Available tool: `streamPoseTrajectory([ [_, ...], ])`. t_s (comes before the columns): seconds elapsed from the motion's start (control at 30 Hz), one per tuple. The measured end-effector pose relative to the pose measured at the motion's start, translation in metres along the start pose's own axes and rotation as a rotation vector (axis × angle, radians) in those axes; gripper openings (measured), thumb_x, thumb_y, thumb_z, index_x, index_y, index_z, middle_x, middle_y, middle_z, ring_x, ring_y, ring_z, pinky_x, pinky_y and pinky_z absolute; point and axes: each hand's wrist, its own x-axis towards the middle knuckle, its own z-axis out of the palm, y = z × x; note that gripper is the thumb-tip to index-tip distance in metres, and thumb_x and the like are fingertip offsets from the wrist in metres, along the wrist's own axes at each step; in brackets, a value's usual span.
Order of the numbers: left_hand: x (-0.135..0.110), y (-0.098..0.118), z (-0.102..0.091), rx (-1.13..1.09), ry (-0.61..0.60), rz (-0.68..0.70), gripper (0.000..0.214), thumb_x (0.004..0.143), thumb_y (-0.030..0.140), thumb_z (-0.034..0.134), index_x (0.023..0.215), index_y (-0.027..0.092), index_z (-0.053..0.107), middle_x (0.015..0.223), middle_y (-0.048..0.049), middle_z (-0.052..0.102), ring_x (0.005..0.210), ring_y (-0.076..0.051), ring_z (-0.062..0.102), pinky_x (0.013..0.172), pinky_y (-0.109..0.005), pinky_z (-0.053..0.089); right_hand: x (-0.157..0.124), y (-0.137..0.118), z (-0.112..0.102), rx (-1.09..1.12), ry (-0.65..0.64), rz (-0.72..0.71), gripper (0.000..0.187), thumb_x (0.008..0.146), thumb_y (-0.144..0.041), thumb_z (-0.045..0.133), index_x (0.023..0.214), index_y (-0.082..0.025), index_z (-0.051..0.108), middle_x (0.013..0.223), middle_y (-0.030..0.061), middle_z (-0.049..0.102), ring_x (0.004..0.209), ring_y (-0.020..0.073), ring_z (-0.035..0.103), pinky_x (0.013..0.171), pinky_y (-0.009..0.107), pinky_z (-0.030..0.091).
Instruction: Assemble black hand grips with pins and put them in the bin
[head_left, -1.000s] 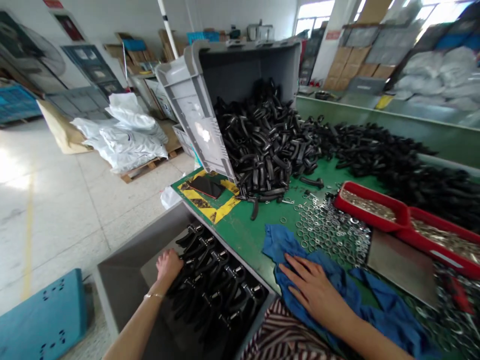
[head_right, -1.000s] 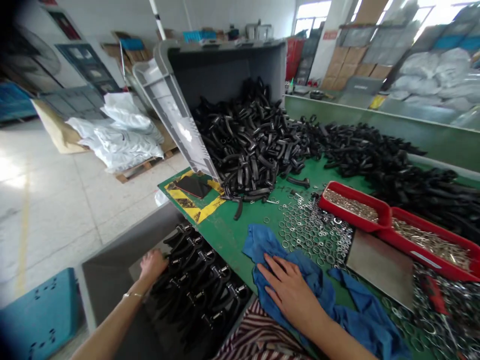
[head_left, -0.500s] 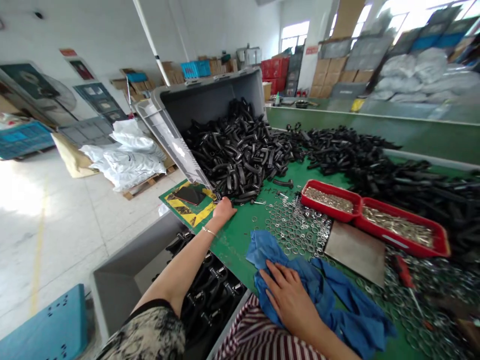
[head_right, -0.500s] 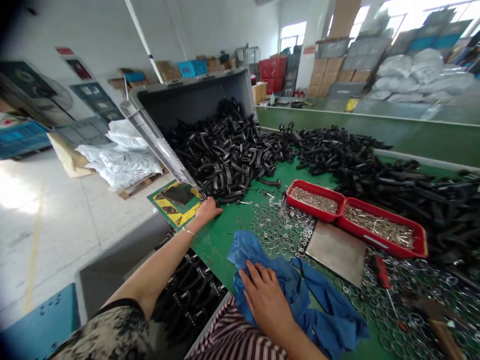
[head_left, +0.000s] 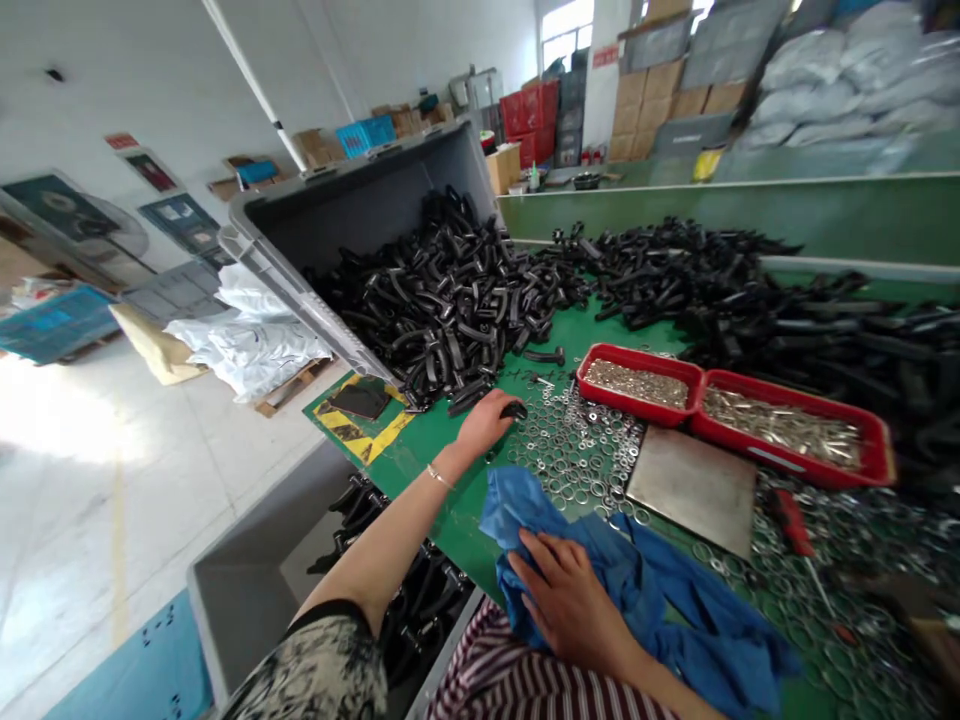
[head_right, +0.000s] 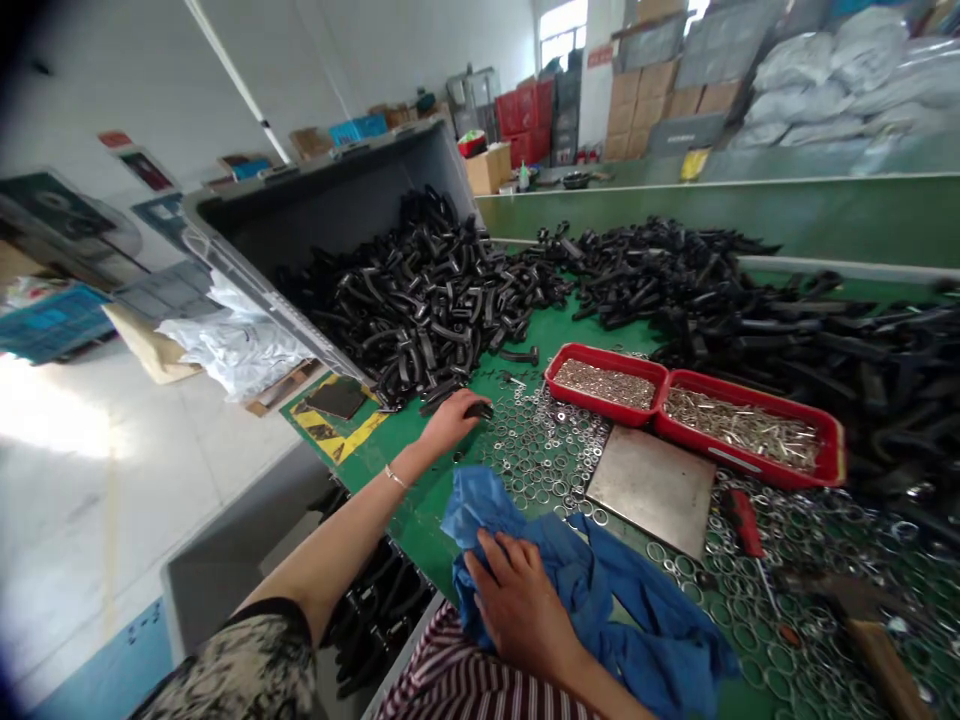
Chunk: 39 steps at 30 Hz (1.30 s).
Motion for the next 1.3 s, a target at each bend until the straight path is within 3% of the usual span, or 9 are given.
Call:
streamPoseTrajectory([
  [0.13,0.033,0.033,0.019,0.32,-0.131,0.04,0.029,0.087,0.005,0.042,0.099,0.012,0.068,0.11,-0.0179,0.061,0.105,-0.026,0.063,0.097,-0.04,0.048,-0.031,0.007,-0.025,0.102,-0.034,0.026,0.049,0.093,-0.033,0.056,0.141,-0.027,0.052,0.147,0.008,0.052,0.124,0.026,0.052,0.102,0.044,0.046],
  [0.27,0.051,0.032,0.027,0.448,-0.174,0.082,0.033,0.087,0.002,0.034,0.1,0.006,0.064,0.107,-0.023,0.061,0.099,-0.031,0.066,0.091,-0.045,0.05,-0.093,0.034,-0.087,0.084,0.088,0.326,0.044,0.097,-0.022,0.047,0.14,-0.03,0.053,0.146,0.0049,0.052,0.125,0.021,0.052,0.105,0.041,0.046],
  [0.47,0.07,0.014,0.014,0.431,-0.282,0.013,0.012,0.084,0.024,0.054,0.079,0.016,0.061,0.083,-0.0133,0.07,0.083,-0.029,0.07,0.076,-0.032,0.053,-0.235,0.134,-0.167,-0.18,0.451,0.782,0.035,0.098,-0.03,0.044,0.127,-0.022,0.061,0.13,0.0135,0.061,0.12,0.0268,0.056,0.102,0.048,0.047],
  [0.6,0.058,0.052,0.013,0.057,-0.151,-0.096,0.017,0.085,0.033,0.055,0.084,0.018,0.061,0.076,-0.0061,0.073,0.071,-0.023,0.071,0.067,-0.028,0.053,-0.292,0.201,-0.188,-0.286,0.465,0.995,0.034,0.096,-0.035,0.042,0.113,-0.016,0.065,0.106,0.0144,0.067,0.098,0.0269,0.064,0.088,0.043,0.051],
  [0.77,0.019,0.18,0.061,-0.478,-0.129,0.014,0.032,0.082,0.045,0.064,0.087,0.014,0.067,0.063,-0.0012,0.068,0.057,-0.016,0.064,0.06,-0.025,0.05,-0.296,0.243,-0.197,-0.252,0.273,1.092,0.032,0.091,-0.043,0.049,0.095,-0.017,0.067,0.093,0.013,0.066,0.087,0.0261,0.063,0.078,0.038,0.048],
  [0.93,-0.009,0.275,0.116,-0.945,-0.447,0.055,0.047,0.077,0.043,0.075,0.112,0.013,0.067,0.074,-0.0031,0.071,0.065,-0.016,0.067,0.062,-0.025,0.052,-0.303,0.26,-0.203,-0.072,0.244,1.002,0.024,0.086,-0.041,0.054,0.083,-0.019,0.064,0.087,0.0102,0.065,0.083,0.0239,0.062,0.078,0.035,0.047],
  [1.07,-0.027,0.289,0.133,-1.085,-0.559,-0.026,0.045,0.077,0.039,0.077,0.112,0.014,0.066,0.082,-0.006,0.074,0.071,-0.018,0.071,0.068,-0.03,0.057,-0.307,0.258,-0.214,0.046,0.337,1.051,0.026,0.084,-0.045,0.056,0.086,-0.019,0.059,0.082,0.0083,0.063,0.071,0.0223,0.062,0.068,0.035,0.048],
  [1.17,-0.037,0.279,0.139,-1.149,-0.583,-0.099,0.041,0.076,0.039,0.078,0.107,0.015,0.067,0.084,-0.0064,0.075,0.072,-0.019,0.071,0.069,-0.031,0.057,-0.288,0.242,-0.222,0.301,0.556,1.156,0.033,0.085,-0.048,0.059,0.099,-0.02,0.053,0.074,0.0017,0.06,0.059,0.0188,0.061,0.061,0.033,0.048],
  [1.3,-0.045,0.267,0.143,-1.228,-0.58,-0.101,0.039,0.075,0.037,0.079,0.106,0.015,0.068,0.087,-0.0062,0.075,0.076,-0.018,0.072,0.073,-0.03,0.057,-0.234,0.211,-0.216,0.779,0.688,0.986,0.043,0.085,-0.049,0.066,0.115,-0.022,0.054,0.076,-0.0028,0.061,0.063,0.0155,0.063,0.067,0.031,0.051],
])
